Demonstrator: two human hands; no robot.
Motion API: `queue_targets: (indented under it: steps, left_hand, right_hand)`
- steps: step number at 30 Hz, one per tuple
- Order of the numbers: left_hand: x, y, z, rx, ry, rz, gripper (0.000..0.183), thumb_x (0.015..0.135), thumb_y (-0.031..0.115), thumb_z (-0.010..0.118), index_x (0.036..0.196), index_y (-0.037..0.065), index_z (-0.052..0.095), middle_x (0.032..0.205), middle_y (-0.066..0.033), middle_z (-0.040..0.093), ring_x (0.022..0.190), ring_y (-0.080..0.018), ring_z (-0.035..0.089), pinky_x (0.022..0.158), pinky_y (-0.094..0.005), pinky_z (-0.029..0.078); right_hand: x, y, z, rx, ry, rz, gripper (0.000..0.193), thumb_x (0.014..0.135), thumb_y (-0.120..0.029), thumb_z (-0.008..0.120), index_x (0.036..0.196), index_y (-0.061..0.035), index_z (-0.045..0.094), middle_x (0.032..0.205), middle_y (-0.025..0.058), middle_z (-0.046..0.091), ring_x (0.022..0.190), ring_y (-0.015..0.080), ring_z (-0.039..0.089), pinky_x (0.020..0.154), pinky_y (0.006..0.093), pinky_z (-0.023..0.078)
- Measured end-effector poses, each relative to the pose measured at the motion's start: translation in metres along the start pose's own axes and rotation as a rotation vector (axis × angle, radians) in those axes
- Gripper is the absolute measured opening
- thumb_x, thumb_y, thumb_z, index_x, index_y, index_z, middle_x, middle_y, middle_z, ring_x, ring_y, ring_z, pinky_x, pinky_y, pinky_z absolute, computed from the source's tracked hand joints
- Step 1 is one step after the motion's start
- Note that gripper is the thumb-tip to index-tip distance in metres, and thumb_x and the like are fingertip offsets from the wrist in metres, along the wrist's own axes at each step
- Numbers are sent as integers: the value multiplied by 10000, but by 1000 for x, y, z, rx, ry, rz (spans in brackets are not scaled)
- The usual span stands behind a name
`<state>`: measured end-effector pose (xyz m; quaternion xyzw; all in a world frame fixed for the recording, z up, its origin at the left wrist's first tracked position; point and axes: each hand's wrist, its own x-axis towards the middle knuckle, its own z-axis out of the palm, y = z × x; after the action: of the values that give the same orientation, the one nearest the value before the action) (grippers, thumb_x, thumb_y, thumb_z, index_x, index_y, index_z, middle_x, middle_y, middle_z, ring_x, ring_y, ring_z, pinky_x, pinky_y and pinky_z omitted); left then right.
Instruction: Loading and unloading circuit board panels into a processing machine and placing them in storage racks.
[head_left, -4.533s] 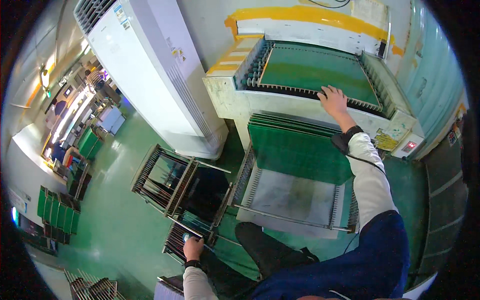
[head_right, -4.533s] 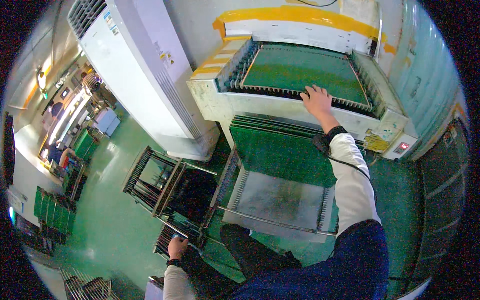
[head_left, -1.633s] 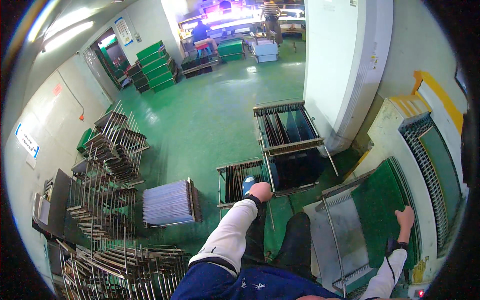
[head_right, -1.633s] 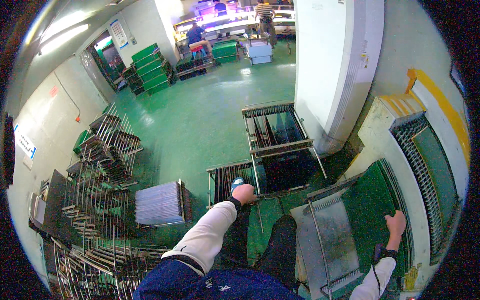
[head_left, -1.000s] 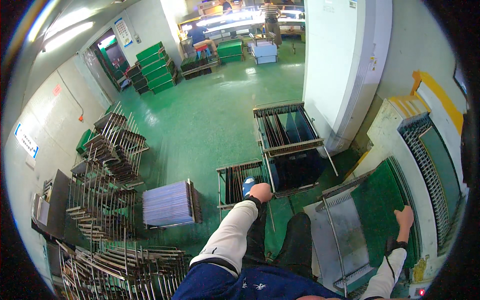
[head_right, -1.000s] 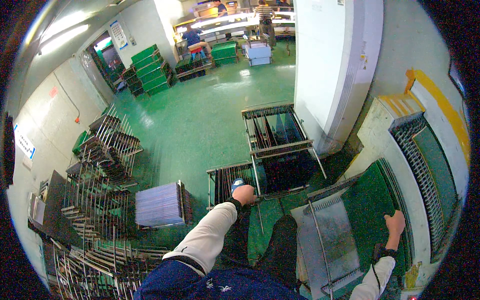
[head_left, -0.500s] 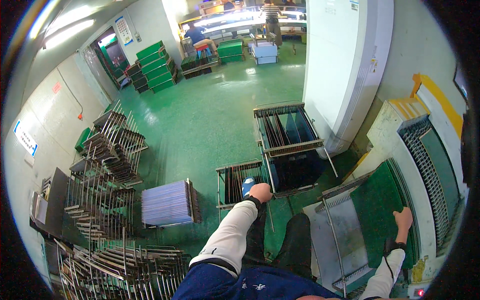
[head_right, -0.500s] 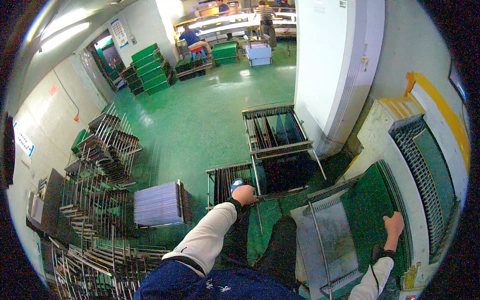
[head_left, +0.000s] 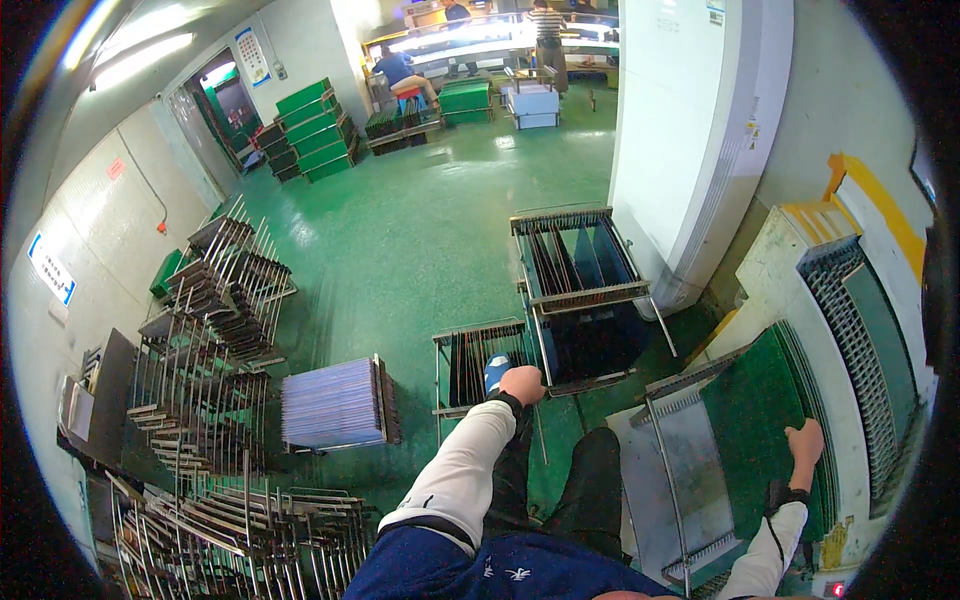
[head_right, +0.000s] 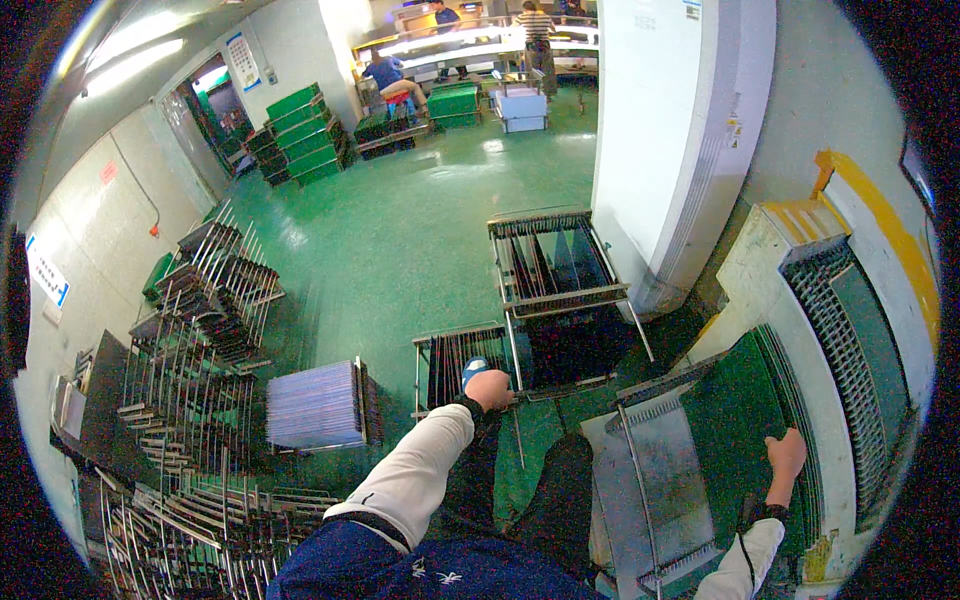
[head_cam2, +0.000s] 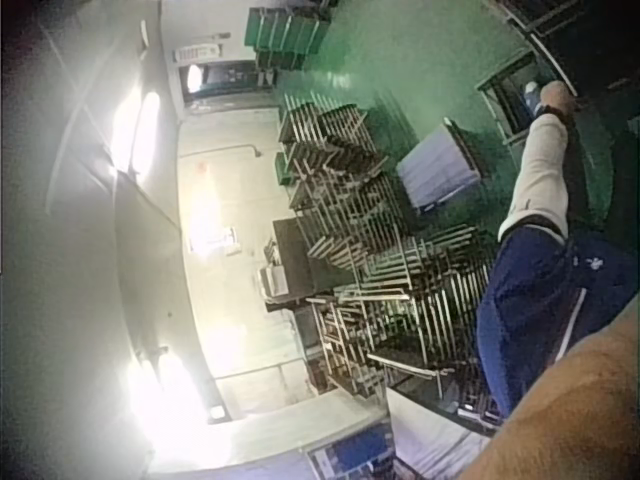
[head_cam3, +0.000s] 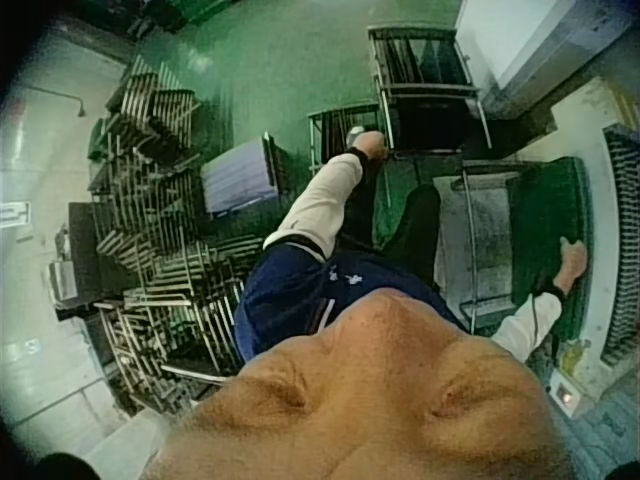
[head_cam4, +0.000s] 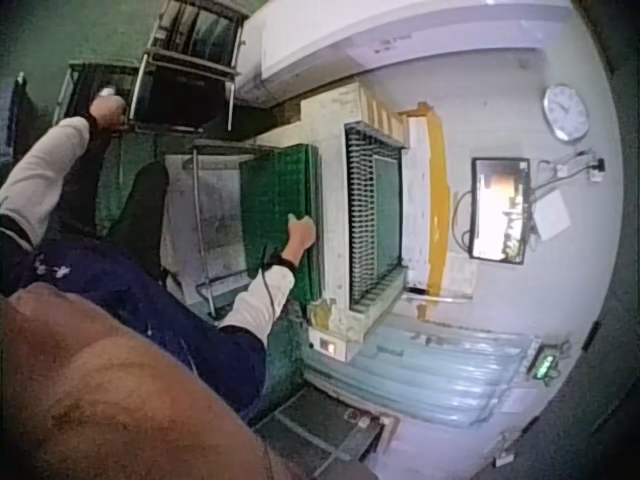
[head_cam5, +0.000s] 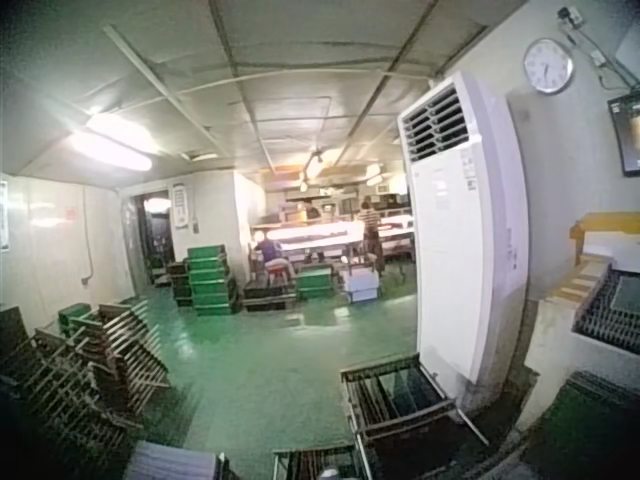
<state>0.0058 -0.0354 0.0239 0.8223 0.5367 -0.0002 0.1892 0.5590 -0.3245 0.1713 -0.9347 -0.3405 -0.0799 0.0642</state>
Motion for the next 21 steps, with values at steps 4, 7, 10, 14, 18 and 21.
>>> queue_targets:
  steps: [4,7,10,14,18,21]
  left_hand:
    - [0,-2,0,8,-8,0,273,740,282,653,865,46,708,931,-171,689,899,-346,658,776,-437,528]
    - [-1,2,-4,7,-36,-9,270,738,274,648,870,46,708,941,-172,688,906,-343,657,778,-437,527]
    - [-1,2,-4,9,-22,11,262,740,262,635,871,46,707,940,-173,687,905,-343,658,783,-440,527]
    - [0,1,-2,-4,-29,2,281,745,278,627,873,39,700,930,-177,684,897,-354,654,781,-453,524]
    - [5,-5,5,6,-16,15,319,754,315,634,875,24,685,895,-182,679,872,-368,651,763,-476,522]
    - [5,-4,6,-2,-13,23,323,760,321,633,870,23,688,891,-185,680,873,-368,652,761,-475,522]
  right_hand:
    - [-1,-5,-4,2,-25,16,417,668,-262,788,953,0,635,988,218,657,964,386,623,830,464,494]
    - [-3,-7,-6,-11,-12,38,416,673,-259,790,958,2,635,998,220,656,969,387,622,830,465,494]
    - [-1,-2,-1,-34,1,39,433,680,-258,792,981,7,629,1008,222,654,973,388,622,833,465,495]
    - [2,-2,-3,-32,-60,44,468,684,-263,792,1019,14,616,1023,226,650,981,385,621,847,460,494]
    - [5,0,1,-15,-76,61,473,681,-266,794,1020,12,616,1033,225,648,989,380,620,855,453,491]
    - [8,5,5,-2,-65,64,471,680,-271,794,1015,10,619,1032,223,649,991,380,619,853,453,490]
